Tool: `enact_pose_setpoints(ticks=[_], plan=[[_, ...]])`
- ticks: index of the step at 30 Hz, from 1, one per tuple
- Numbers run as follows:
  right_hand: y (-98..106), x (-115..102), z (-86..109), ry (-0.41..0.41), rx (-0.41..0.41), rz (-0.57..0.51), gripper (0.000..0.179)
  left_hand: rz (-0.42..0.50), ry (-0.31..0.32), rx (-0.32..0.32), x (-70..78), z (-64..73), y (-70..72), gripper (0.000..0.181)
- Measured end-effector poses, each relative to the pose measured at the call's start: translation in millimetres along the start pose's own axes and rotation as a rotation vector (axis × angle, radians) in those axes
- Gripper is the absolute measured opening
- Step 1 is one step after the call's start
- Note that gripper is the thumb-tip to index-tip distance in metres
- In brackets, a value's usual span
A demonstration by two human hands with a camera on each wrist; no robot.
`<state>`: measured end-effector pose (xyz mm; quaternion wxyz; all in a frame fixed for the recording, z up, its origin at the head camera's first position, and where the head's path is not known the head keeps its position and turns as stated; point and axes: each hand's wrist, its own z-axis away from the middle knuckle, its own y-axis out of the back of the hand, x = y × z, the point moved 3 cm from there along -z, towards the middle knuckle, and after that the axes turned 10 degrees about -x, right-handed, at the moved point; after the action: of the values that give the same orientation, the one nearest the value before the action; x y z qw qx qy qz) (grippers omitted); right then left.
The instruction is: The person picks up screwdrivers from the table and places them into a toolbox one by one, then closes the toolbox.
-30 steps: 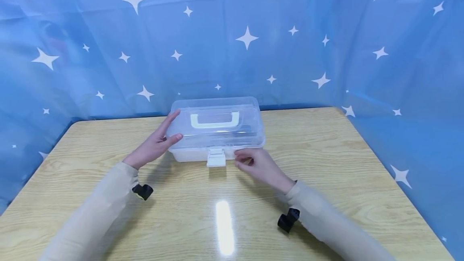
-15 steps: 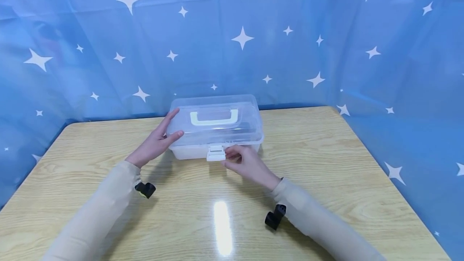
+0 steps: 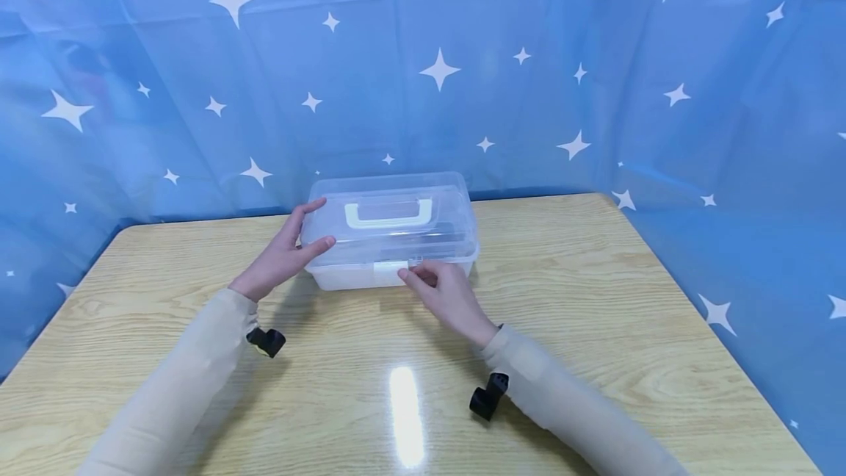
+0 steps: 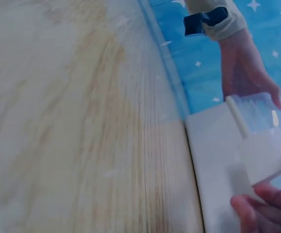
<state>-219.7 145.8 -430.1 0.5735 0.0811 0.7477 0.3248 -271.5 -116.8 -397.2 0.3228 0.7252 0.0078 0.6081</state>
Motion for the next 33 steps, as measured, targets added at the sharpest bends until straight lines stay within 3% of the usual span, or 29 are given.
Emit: enact_pose_setpoints(ticks=[6,9,18,33], plan=[[2,2,-5.8,-0.079,0.037,-0.177,0.037,-0.018,0.017,0.005,1.1,-0.1,0.1,0.071],[3,2,-7.9,-0.095,0.042,-0.216,0.036,-0.016,0.028,0.009,0.8,-1.7,0.3,0.072],[4,0,-11.8,-0.122,0.065,-0.214,0.04,-0.014,0.053,0.011,-0.6,-7.2,2.4,0.072],[-3,3,-10.2,-0.084,0.159,-0.234,0.026,0.009,0.074,-0.003,0.3,-7.4,2.7,0.072]])
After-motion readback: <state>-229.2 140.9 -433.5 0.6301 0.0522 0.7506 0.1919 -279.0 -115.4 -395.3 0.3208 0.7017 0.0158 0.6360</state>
